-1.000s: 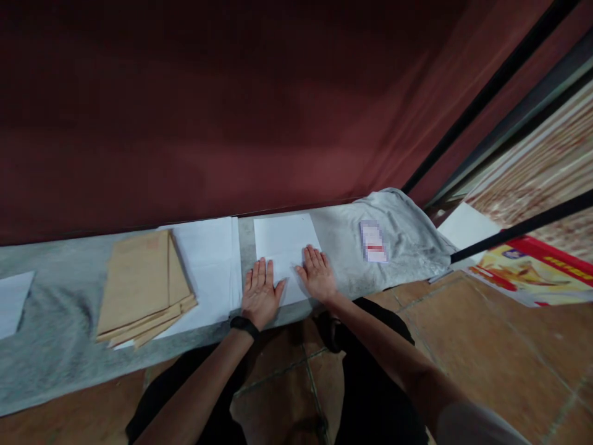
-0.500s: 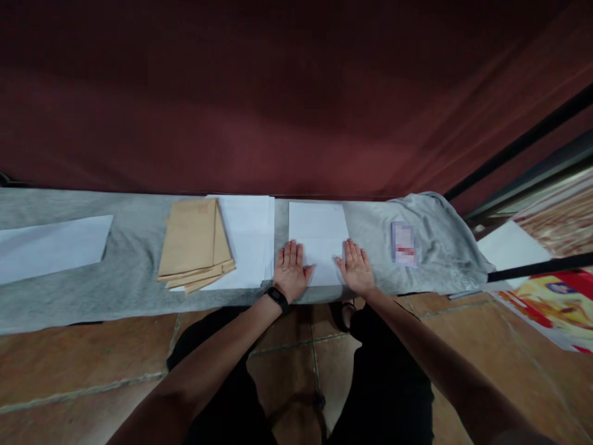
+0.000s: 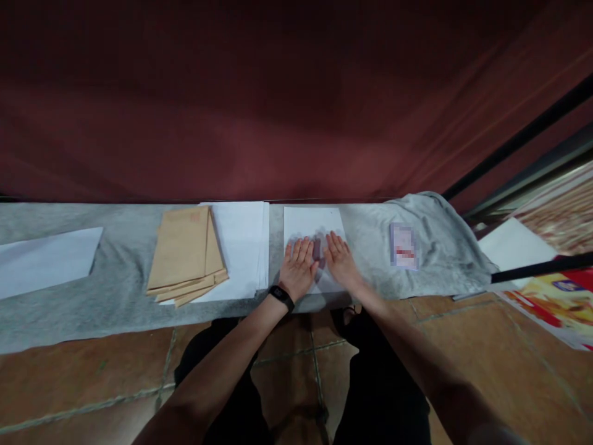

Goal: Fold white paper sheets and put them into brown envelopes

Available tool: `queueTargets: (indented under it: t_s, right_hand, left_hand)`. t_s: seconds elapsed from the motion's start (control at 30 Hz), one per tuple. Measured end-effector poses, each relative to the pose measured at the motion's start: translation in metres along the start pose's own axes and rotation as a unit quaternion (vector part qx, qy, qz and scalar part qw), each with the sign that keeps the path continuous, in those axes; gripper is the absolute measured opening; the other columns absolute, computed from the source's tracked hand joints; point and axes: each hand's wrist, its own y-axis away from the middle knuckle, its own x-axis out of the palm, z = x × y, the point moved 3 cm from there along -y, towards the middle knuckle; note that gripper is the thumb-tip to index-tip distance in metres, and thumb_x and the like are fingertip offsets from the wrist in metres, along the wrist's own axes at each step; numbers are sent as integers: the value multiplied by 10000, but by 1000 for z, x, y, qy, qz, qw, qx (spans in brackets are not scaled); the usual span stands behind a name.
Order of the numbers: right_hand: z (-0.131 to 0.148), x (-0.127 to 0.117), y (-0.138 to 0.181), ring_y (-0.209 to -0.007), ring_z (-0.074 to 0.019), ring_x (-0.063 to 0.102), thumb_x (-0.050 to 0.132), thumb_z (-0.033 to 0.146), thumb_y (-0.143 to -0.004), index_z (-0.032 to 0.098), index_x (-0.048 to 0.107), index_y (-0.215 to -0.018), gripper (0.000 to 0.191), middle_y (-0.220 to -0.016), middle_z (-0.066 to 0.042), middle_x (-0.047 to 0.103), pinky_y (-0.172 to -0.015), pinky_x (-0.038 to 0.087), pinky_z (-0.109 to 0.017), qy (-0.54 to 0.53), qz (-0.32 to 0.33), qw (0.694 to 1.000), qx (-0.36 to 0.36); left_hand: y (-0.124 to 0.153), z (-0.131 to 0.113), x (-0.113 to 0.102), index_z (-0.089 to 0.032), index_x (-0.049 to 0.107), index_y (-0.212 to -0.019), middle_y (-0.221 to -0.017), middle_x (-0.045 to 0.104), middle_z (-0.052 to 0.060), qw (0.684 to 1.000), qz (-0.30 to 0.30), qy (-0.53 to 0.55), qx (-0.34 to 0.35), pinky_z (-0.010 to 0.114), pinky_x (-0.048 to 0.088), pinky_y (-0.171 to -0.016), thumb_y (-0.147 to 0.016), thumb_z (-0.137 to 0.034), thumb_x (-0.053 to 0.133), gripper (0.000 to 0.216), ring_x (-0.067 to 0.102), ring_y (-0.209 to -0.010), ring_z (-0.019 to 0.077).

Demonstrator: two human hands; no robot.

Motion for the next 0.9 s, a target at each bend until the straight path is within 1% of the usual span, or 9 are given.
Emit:
queueTargets:
  t_s: [0.07, 0.17, 0.3, 0.47, 0.53, 0.63, 0.73, 0.83, 0.9]
  right_hand:
    - [17, 6, -6, -1483, -249, 308, 210, 375, -1054, 157, 371, -1532, 549, -1618, -92, 305, -1197, 264, -458, -15, 20, 999, -47]
    - [21, 13, -7, -1485, -240, 304, 259, 354, -1056, 159, 397, -1518, 520, -1605, -100, 331, -1207, 229, -460, -10, 13, 998, -54]
    - [1, 17, -8, -1482, -269, 305, 302, 403, -1050, 136, 340, -1542, 561, -1604, -125, 320, -1203, 218, -483, 12, -18, 1000, -17]
    - [-27, 12, -13, -1452, -304, 348, 298, 405, -1039, 56, 351, -1524, 600, -1575, -180, 365, -1184, 245, -484, 26, -49, 997, 59]
    - [-34, 6, -15, -1407, -309, 408, 320, 370, -1028, 52, 393, -1499, 573, -1542, -190, 421, -1154, 296, -471, 23, -57, 994, 95]
    - [-43, -6, -19, -1249, -299, 554, 371, 315, -1004, 96, 478, -1441, 500, -1394, -191, 576, -1041, 413, -421, 7, -50, 985, 163]
    - [-49, -16, -24, -1069, -251, 639, 429, 283, -986, 130, 553, -1348, 413, -1186, -162, 673, -938, 462, -343, -23, -19, 976, 215]
    - [-52, -20, -31, -1002, -217, 656, 481, 262, -967, 128, 610, -1232, 323, -1094, -140, 690, -889, 463, -285, -49, 12, 969, 242]
    - [-54, -20, -36, -983, -211, 661, 498, 248, -957, 129, 636, -1164, 276, -1057, -132, 702, -859, 460, -267, -80, 22, 964, 253]
  left_hand:
    - [-9, 0, 5, -93, 300, -1549, -1624, 275, 134, 1000, 15, -1, -6, 517, 100, -1243, -993, -316, 310, 599, 175, -1527, 265]
    - [-15, 8, 13, -102, 315, -1545, -1624, 277, 132, 999, 33, -8, -22, 508, 127, -1239, -995, -328, 305, 594, 190, -1523, 264]
    - [-16, 27, 13, -112, 307, -1550, -1624, 278, 137, 998, 27, -18, -50, 475, 176, -1234, -1002, -378, 307, 609, 209, -1519, 258]
    - [-23, 43, 2, 11, 344, -1500, -1590, 314, 224, 992, 18, -26, -125, 474, 255, -1206, -986, -354, 345, 631, 284, -1487, 318]
    - [-27, 44, -4, 31, 370, -1475, -1552, 378, 243, 990, 18, -13, -139, 457, 303, -1181, -973, -320, 368, 613, 360, -1448, 322]
    - [-33, 49, -16, 25, 424, -1436, -1406, 552, 249, 987, 11, 40, -156, 421, 400, -1106, -951, -288, 400, 578, 517, -1321, 305]
    - [-37, 60, -23, -9, 498, -1381, -1201, 674, 217, 971, 11, 128, -202, 396, 498, -967, -919, -317, 460, 556, 644, -1110, 293]
    - [-41, 74, -23, -86, 566, -1315, -1014, 718, 135, 939, -8, 235, -252, 362, 537, -820, -844, -352, 568, 541, 684, -912, 260]
    - [-42, 80, -20, -129, 601, -1257, -922, 724, 79, 901, -30, 332, -279, 327, 536, -739, -787, -359, 621, 524, 684, -819, 231]
